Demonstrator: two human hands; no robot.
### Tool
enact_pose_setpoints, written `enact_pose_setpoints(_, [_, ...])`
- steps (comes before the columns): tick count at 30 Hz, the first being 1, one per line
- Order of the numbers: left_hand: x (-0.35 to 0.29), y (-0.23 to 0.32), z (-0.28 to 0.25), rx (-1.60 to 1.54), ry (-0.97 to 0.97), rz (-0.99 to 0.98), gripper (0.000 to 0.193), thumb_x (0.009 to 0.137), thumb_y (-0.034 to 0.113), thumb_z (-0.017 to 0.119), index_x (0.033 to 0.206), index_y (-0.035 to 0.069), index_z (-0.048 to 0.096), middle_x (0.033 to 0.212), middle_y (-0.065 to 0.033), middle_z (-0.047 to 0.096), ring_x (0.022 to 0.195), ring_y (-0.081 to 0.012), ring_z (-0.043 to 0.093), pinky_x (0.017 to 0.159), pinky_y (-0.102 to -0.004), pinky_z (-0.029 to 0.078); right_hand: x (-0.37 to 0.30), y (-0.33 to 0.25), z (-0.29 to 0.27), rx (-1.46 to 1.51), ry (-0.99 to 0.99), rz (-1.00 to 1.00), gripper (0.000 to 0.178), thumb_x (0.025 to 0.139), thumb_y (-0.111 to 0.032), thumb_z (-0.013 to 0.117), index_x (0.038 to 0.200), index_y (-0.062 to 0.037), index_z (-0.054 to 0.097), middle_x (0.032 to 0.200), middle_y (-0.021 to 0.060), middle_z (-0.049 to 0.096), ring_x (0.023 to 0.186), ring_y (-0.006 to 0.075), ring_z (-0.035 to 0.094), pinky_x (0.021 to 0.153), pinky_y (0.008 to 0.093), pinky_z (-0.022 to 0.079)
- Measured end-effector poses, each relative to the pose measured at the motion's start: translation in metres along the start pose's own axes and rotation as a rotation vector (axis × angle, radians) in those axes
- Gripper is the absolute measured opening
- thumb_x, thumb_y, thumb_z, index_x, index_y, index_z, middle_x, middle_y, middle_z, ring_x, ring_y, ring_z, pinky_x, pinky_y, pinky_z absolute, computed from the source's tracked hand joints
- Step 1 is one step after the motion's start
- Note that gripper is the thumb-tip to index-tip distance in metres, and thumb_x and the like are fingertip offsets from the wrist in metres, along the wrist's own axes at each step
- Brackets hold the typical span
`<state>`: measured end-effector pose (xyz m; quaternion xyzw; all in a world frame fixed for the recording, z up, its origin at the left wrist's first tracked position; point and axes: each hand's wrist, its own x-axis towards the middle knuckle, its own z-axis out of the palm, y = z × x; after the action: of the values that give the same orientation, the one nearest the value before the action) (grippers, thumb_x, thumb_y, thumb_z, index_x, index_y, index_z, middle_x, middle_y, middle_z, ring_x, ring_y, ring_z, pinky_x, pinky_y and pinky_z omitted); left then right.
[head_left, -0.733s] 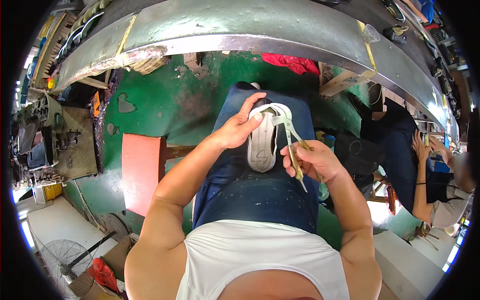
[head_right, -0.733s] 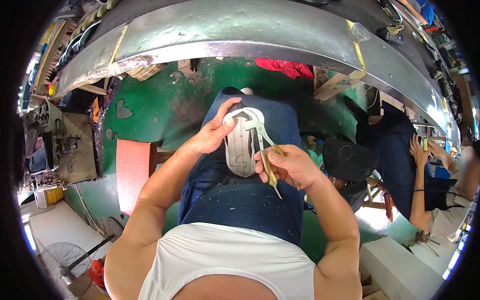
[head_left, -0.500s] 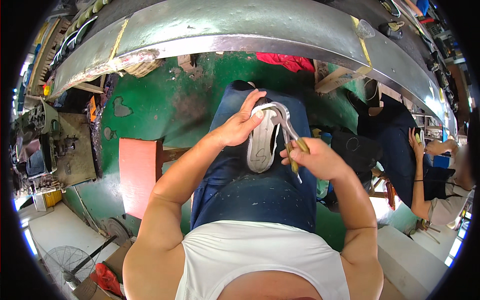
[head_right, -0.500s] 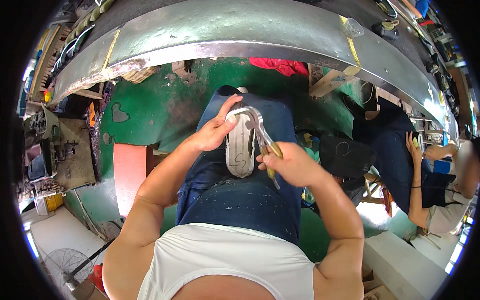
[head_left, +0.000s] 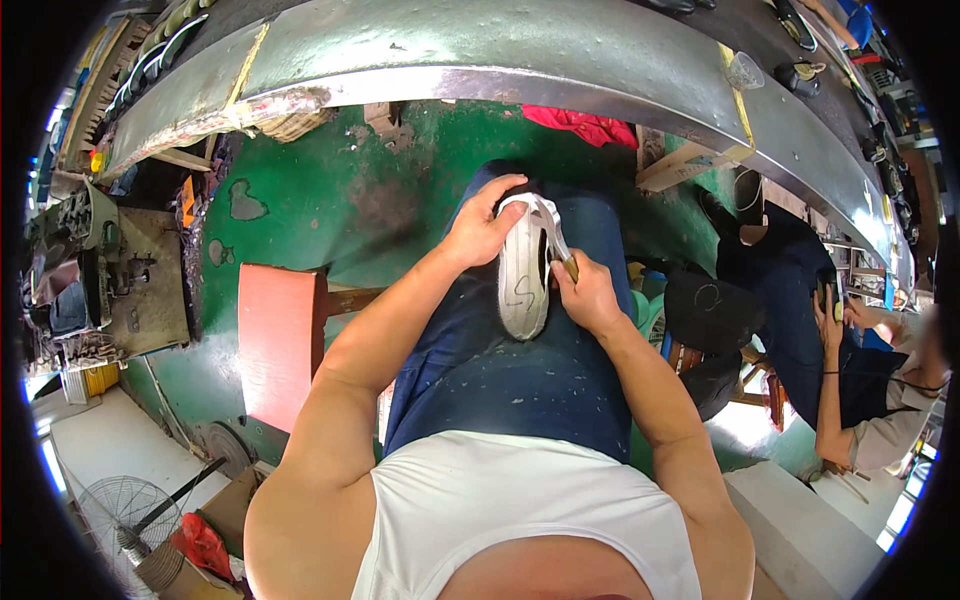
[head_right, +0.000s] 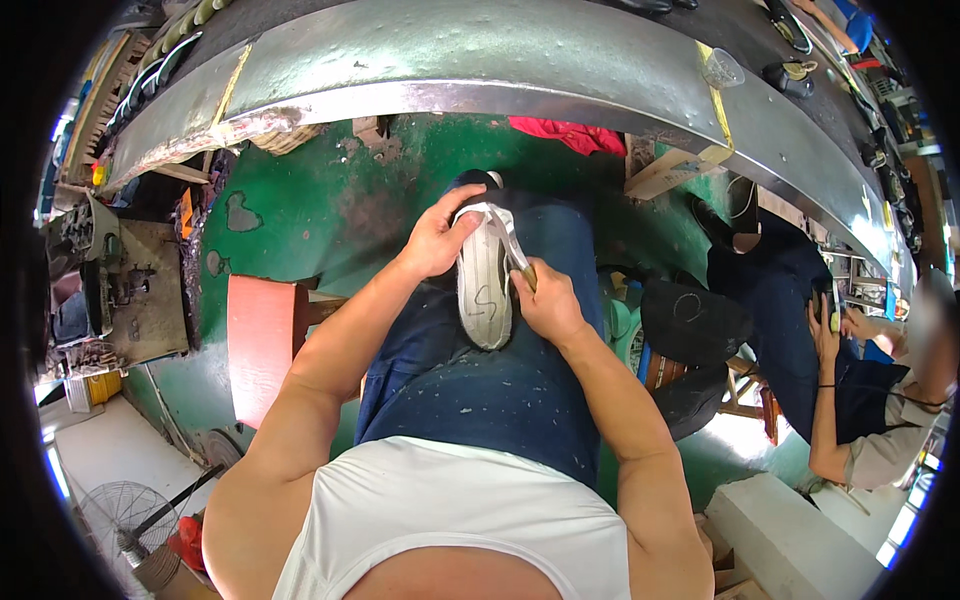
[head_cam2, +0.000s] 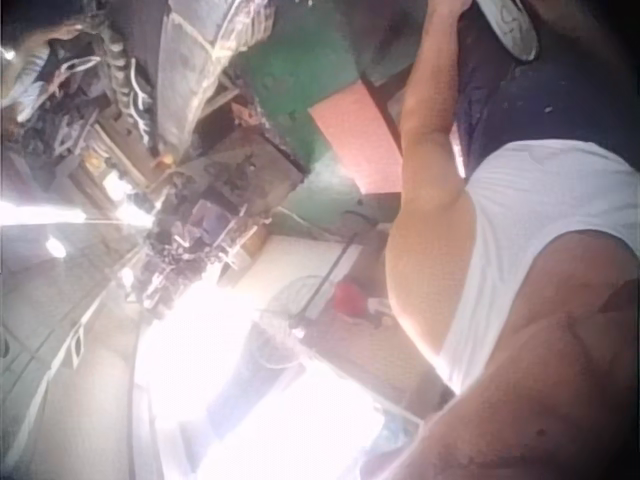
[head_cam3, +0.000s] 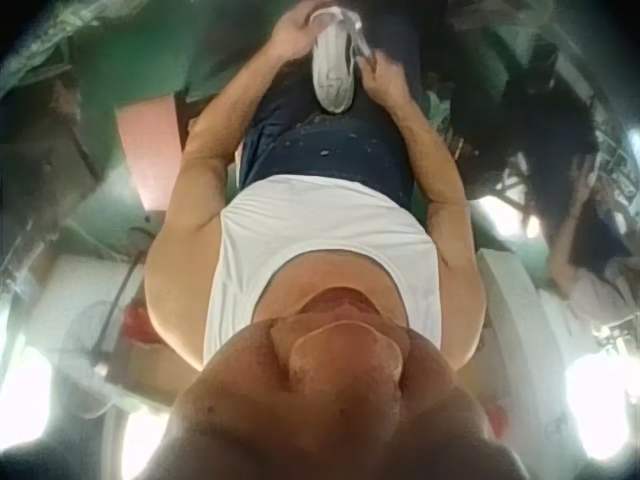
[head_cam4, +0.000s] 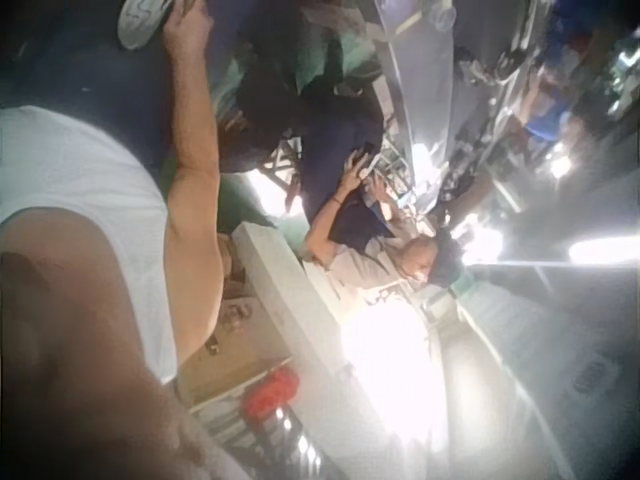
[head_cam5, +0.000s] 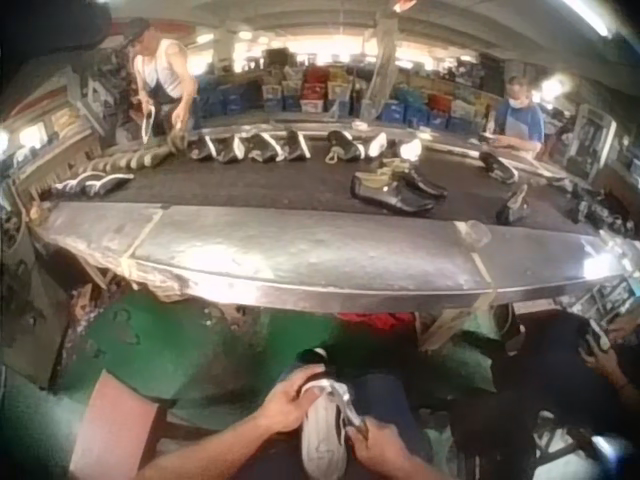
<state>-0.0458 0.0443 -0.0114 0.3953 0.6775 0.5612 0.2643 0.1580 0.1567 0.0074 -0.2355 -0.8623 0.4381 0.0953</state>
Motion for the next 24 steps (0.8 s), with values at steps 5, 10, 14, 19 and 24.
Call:
enact_pose_setpoints(5, [0.003, -0.006, 0.0, -0.069, 0.009, -0.049, 0.036, 0.098, 0.012, 0.059, 0.133, 0.003, 0.057, 0.118, -0.0073, 0.063, 0.108, -0.0146, 0.057, 0.098, -0.0289, 0.045, 0.004, 0.002, 0.011, -0.03, 0.107, -0.067, 0.022, 0.093, -0.018, 0.063, 0.103, 0.0016, 0.061, 0.086, 0.0245, 0.066, 0.079, 0.0448, 0.065, 0.07, 0.0491, 0.052])
enact_pose_setpoints(10, [-0.006, -0.001, -0.004, -0.059, -0.004, -0.062, 0.038, 0.099, 0.012, 0.06, 0.135, 0.004, 0.055, 0.12, -0.006, 0.062, 0.109, -0.0136, 0.057, 0.097, -0.0286, 0.045, -0.002, -0.004, 0.009, -0.095, 0.116, -0.125, 0.023, 0.094, -0.018, 0.062, 0.103, 0.0028, 0.06, 0.087, 0.0252, 0.066, 0.081, 0.0449, 0.065, 0.071, 0.0491, 0.052])
enact_pose_setpoints(14, [-0.02, 0.013, -0.005, -0.378, -0.07, -0.178, 0.042, 0.099, 0.011, 0.059, 0.141, 0.007, 0.052, 0.124, -0.0059, 0.061, 0.109, -0.0117, 0.056, 0.099, -0.0292, 0.045, -0.017, -0.022, -0.007, -0.133, -0.043, -0.091, 0.027, 0.095, -0.017, 0.059, 0.11, 0.0054, 0.056, 0.09, 0.0277, 0.066, 0.083, 0.0463, 0.065, 0.075, 0.0503, 0.052])
enact_pose_setpoints(19, [-0.024, 0.057, -0.01, -0.825, -0.119, -0.469, 0.052, 0.099, 0.03, 0.062, 0.145, 0.011, 0.047, 0.116, -0.0029, 0.063, 0.105, -0.0116, 0.059, 0.093, -0.0271, 0.048, -0.036, -0.056, -0.024, -0.305, -0.15, 0.053, 0.029, 0.094, -0.013, 0.06, 0.114, 0.0065, 0.051, 0.097, 0.0305, 0.064, 0.086, 0.0478, 0.063, 0.077, 0.0516, 0.051])
enact_pose_setpoints(24, [-0.013, 0.041, 0.011, -0.657, 0.037, -0.5, 0.052, 0.098, 0.03, 0.064, 0.142, 0.009, 0.05, 0.109, -0.0035, 0.06, 0.098, -0.0119, 0.056, 0.087, -0.0301, 0.048, -0.041, -0.063, -0.026, -0.362, -0.188, 0.042, 0.028, 0.091, -0.011, 0.061, 0.111, 0.0064, 0.052, 0.095, 0.0292, 0.063, 0.084, 0.0461, 0.063, 0.077, 0.0498, 0.051])
